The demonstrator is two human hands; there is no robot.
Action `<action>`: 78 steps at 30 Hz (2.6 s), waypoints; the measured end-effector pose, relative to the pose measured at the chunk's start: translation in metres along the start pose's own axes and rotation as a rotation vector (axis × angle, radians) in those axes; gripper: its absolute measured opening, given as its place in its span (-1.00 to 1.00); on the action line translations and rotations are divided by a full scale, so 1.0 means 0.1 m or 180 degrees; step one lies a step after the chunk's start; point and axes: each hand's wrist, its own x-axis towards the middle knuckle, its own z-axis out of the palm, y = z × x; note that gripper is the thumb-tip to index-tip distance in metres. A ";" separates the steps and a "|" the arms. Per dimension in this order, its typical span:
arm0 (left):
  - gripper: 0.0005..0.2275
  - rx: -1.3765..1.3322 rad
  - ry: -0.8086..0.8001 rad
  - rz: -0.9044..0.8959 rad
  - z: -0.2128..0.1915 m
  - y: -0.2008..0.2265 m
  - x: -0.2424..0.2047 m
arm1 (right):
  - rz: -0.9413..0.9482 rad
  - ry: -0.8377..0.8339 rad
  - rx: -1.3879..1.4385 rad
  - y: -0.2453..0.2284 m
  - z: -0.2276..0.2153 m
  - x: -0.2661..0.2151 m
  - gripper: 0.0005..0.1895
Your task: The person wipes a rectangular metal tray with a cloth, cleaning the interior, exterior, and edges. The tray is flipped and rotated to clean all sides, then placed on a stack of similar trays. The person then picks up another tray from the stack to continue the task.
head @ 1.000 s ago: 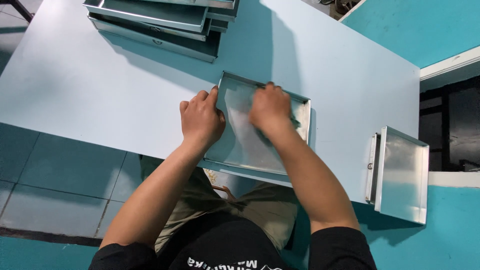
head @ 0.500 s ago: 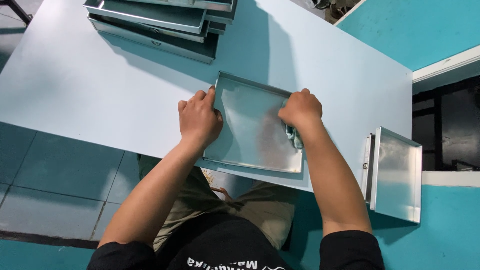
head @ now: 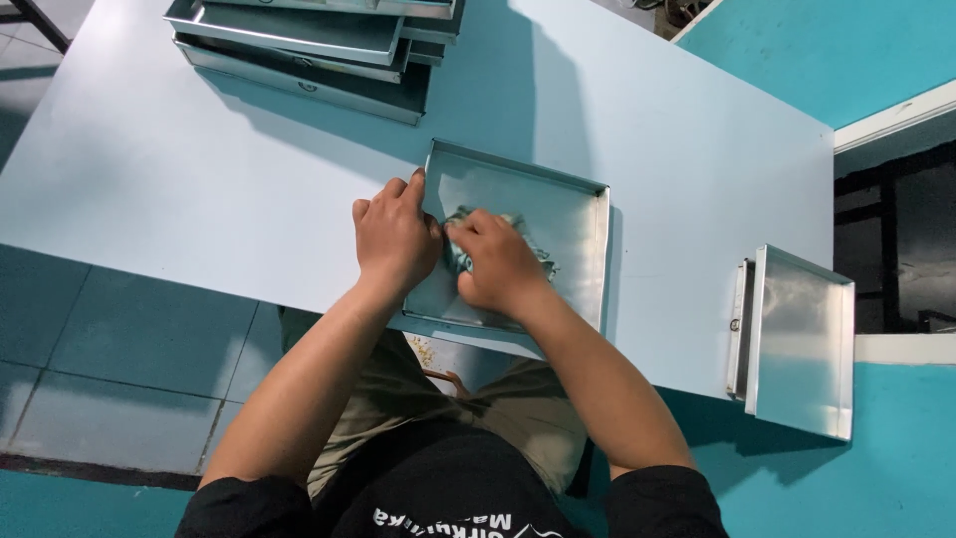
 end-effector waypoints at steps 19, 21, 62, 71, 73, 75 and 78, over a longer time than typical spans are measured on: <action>-0.56 0.0130 0.0076 -0.0006 0.08 -0.02 0.03 | 0.0591 0.0837 -0.0284 0.63 0.05 -0.05 -0.36; -0.61 -0.0008 0.0135 -0.0026 0.04 0.00 0.02 | 0.0235 0.0587 -0.0081 0.31 0.03 0.03 -0.37; -0.67 -0.0013 0.0156 0.0030 0.06 -0.03 0.01 | -0.0574 -0.0702 0.0416 -0.05 0.24 -0.34 -0.55; -0.65 0.0058 0.0072 0.0014 0.04 0.00 0.01 | 0.0008 -0.1576 0.0585 0.15 -0.67 -0.71 -0.50; -0.66 0.0022 0.0096 -0.0002 0.05 -0.01 0.01 | 0.0184 -0.1719 0.0553 0.24 -0.71 -0.79 -0.51; -0.65 -0.0044 0.0056 0.0011 0.05 -0.01 0.01 | 0.0336 -0.1704 0.0601 0.28 -0.69 -0.84 -0.49; -0.66 -0.0039 0.0165 -0.0015 0.11 -0.02 0.00 | 0.0015 -0.1422 0.0605 0.18 -0.59 -0.70 -0.56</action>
